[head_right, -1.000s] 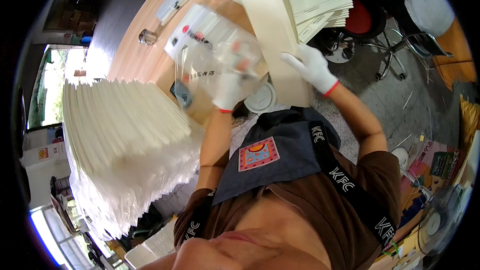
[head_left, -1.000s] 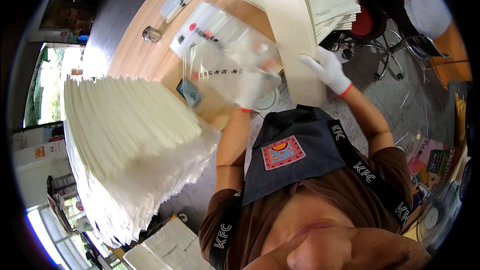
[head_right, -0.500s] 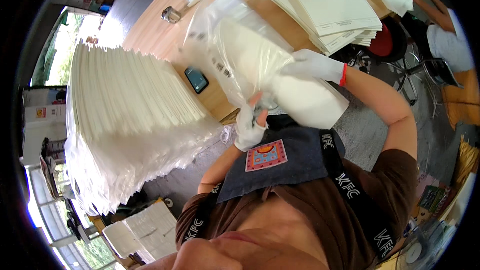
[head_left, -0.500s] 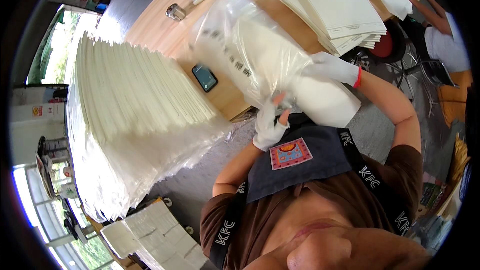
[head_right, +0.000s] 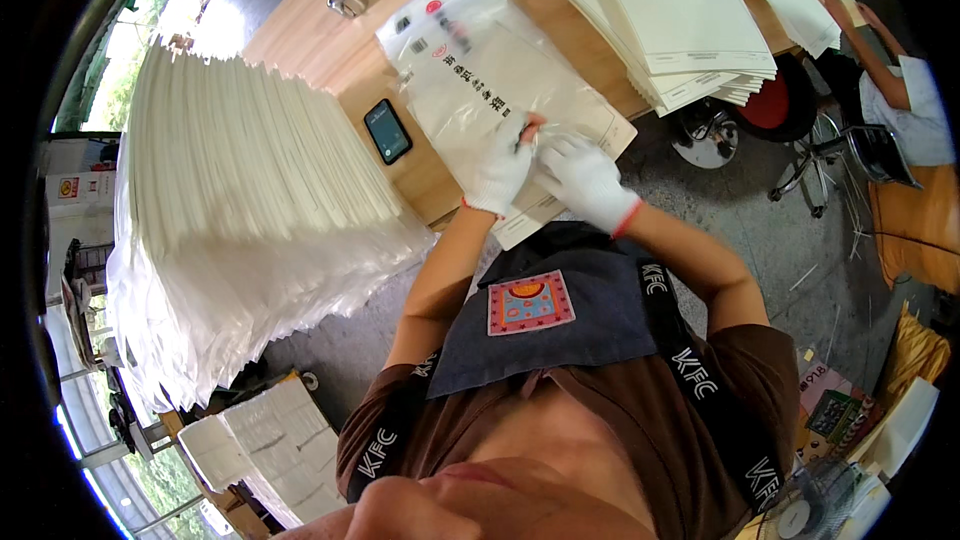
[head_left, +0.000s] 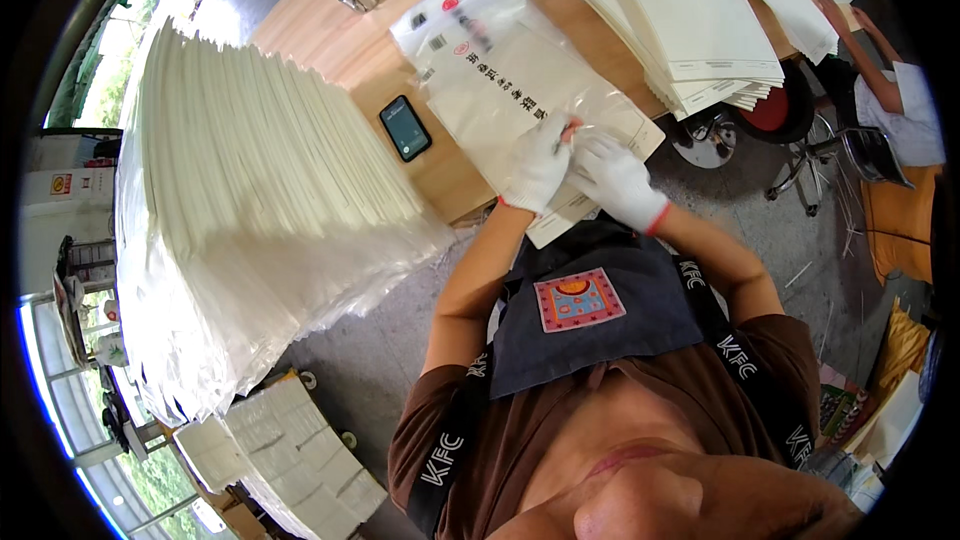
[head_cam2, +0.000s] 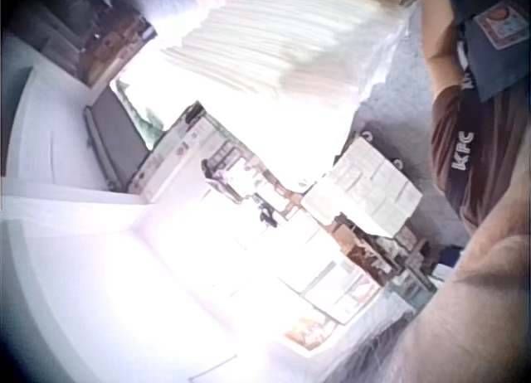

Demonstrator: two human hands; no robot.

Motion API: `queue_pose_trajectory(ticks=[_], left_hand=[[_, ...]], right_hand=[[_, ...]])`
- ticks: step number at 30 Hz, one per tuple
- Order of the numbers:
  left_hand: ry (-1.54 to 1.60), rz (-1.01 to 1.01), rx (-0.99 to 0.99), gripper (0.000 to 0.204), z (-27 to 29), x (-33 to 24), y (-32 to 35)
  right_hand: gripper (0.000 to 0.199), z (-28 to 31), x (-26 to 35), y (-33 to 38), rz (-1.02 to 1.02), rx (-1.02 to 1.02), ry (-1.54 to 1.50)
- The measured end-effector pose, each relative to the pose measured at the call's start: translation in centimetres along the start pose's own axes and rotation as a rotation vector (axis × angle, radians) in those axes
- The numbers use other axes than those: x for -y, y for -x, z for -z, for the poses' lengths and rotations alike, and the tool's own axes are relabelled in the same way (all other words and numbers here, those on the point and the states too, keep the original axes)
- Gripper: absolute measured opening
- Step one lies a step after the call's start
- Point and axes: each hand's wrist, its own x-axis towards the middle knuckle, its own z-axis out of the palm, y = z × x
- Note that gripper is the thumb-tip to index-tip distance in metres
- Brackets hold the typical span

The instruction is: The person repeatedly picks up sheets of paper from a large stack and inserts them into clear plastic sleeves on a table. The person stacks the filled sleeves to the side. A smartphone is visible on the table but not used.

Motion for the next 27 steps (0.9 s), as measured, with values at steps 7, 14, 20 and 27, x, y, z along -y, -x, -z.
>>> queue_pose_trajectory(ticks=[7,14,20,27], left_hand=[[-0.333,-0.227,-0.026,0.02,-1.1,3.5,9.3],[-0.429,0.209,-0.388,0.012,3.9,6.5,17.8],[-0.228,0.229,-0.181,0.014,4.5,3.0,21.5],[-0.534,0.238,-0.129,0.015,3.1,6.4,17.2]], right_hand=[[0.028,-0.5,-6.5,1.8,-0.613,0.518,0.312],[0.021,3.0,-1.5,5.0,-0.332,0.677,0.406],[0.029,4.5,-0.2,10.2,-0.309,0.748,0.279],[0.027,3.7,-4.2,4.9,-0.353,0.649,0.342]])
